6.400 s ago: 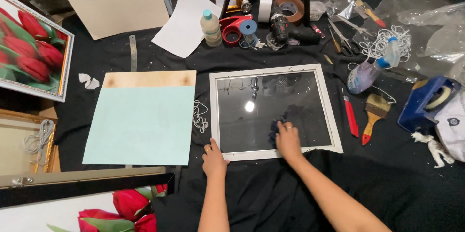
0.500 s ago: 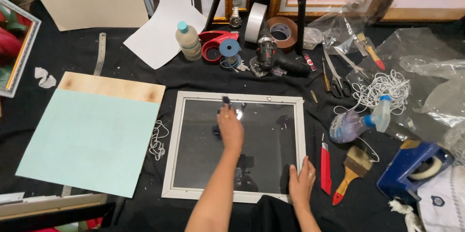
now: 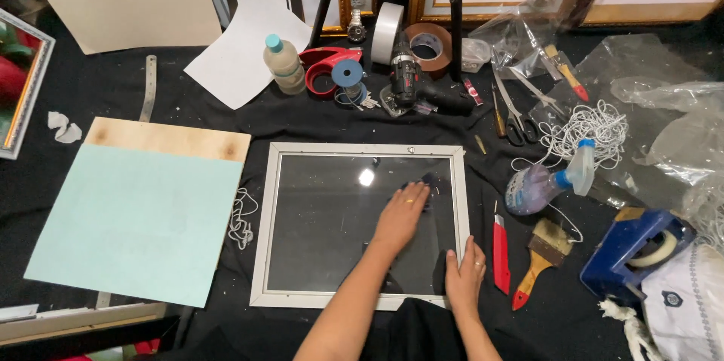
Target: Polishing the glass of a picture frame with a cloth and then placing a backing board.
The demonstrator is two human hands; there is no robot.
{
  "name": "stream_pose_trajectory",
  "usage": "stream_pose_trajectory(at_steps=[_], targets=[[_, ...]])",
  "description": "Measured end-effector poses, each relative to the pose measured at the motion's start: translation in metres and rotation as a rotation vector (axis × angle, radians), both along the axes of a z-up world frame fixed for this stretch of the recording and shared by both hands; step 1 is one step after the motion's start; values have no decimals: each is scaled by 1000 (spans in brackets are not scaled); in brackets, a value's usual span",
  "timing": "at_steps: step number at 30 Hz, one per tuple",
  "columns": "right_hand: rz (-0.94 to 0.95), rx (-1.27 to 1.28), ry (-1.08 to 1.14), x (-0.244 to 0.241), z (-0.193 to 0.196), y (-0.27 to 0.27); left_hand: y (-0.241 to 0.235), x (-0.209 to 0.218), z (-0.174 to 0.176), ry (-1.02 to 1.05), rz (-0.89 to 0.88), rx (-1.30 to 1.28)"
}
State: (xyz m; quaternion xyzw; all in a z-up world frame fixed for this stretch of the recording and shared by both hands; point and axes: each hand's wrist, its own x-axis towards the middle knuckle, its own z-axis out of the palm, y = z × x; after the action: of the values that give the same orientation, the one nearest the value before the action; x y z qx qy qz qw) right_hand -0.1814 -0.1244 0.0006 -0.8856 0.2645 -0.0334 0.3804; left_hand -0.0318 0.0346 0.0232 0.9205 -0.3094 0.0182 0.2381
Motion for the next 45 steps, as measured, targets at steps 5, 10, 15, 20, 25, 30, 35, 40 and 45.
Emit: stream_pose_trajectory(at_steps=[5,10,15,20,25,30,35,40,45], targets=[[-16,58,27,1,15,6,155,-22,20,-53,260,127],[-20,109,27,6,20,3,240,-44,0,-227,674,309],[-94,267,31,7,38,3,174,-52,-30,-97,888,124],[-117,267,75,9,43,4,35,-77,-33,3,648,209],[-91,200,-22,10,-1,-12,-50,-118,5,14,172,-91],[14,-20,-2,7,-11,-12,0,-116,-16,-36,-14,87],[-29,-196,109,0,-12,-6,168,-101,-16,-53,329,234],[-49,-272,199,-2,-8,-9,252,-142,17,-198,710,420],[-39,-200,328,-2,5,-14,206,-143,12,-45,929,131]])
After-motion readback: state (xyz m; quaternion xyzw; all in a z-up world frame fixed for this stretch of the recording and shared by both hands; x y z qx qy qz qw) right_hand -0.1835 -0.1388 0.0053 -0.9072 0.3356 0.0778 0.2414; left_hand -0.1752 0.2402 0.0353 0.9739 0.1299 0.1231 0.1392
